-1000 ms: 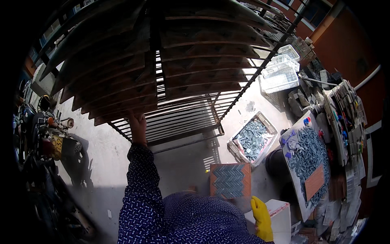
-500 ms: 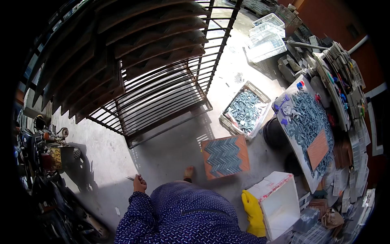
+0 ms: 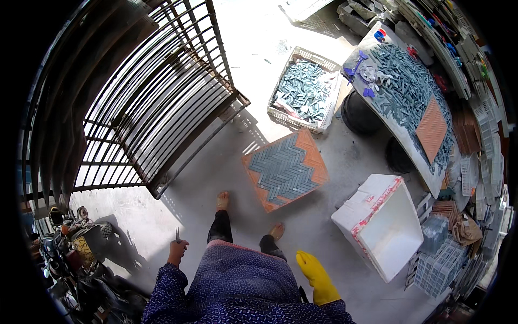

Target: The person places small rectangular tiles onto a mesh sheet using tweezers and a gloved hand, then wipes the surface and places the sheet on a drying rack. The person repeats this process with multiple sheets, retrieving tiles from a nearby container.

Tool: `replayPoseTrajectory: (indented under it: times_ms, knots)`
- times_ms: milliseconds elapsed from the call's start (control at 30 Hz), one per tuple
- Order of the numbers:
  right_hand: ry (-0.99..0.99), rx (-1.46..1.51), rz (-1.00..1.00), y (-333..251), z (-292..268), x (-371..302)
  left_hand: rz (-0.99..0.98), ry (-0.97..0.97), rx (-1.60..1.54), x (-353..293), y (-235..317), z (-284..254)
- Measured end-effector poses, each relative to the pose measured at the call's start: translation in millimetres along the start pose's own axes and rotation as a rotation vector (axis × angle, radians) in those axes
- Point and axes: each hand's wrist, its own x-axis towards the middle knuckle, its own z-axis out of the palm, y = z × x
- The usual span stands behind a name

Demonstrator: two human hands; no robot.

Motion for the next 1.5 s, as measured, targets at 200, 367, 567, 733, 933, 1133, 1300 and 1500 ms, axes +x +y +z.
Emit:
replayPoseTrajectory:
  times_ms: [200,367,567,733,933,1133,1300,1500]
  knots:
    - [0.058,0.201,0.543,46,53,-37,0.175,0.019,0.562,171,33,84]
    - [-0.001,0.108,0.755,79,161,58,0.349,0.132,0.739,303,106,190]
    - [0.085,0.152,0.752,95,291,241,0.336,0.503,0.554,534,112,174]
    - [0.128,0.13,0.751,106,332,323,0.665,0.993,1.013,651,91,100]
    - [0.207,0.111,0.781,136,348,353,0.6,1.108,0.831,703,116,101]
    - [0.242,0.108,0.789,146,352,357,0.567,1.142,1.039,717,137,86]
    - [0.249,0.117,0.783,149,351,352,0.754,1.021,0.946,728,116,71]
    - [0.271,0.135,0.803,148,324,323,0.605,0.726,0.58,591,122,191]
